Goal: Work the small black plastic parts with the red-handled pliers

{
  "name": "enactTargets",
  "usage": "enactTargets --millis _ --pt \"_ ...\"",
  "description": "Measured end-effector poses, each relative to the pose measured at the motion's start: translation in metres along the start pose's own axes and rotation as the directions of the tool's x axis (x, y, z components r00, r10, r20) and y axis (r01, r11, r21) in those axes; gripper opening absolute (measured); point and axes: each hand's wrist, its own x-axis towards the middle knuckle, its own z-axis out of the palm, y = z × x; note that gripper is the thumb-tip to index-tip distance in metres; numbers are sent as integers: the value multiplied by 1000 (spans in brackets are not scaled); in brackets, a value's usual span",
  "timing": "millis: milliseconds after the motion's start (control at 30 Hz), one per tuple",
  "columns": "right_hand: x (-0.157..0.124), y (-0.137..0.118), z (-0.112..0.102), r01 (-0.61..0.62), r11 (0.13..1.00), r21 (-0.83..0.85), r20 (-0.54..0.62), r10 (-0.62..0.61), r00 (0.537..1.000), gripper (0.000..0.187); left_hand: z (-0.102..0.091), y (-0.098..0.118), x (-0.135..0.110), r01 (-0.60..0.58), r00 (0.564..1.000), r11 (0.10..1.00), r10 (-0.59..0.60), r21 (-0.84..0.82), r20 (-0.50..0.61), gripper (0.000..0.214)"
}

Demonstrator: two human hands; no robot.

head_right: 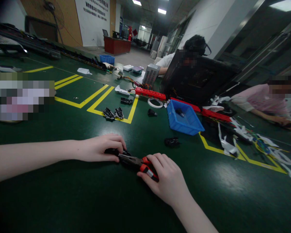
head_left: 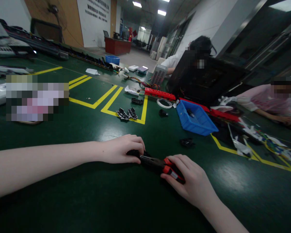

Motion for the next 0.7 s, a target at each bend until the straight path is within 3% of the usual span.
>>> enactTargets --millis 267,700 --pt "0 2 0 70 994 -82 -51 -75 996 36 0 -1 0 -28 1000 999 28 46 -3 11" --pt "0 4 0 -19 999 46 3 18 1000 32 -1 0 0 1 1000 1000 -1 11 16 12"
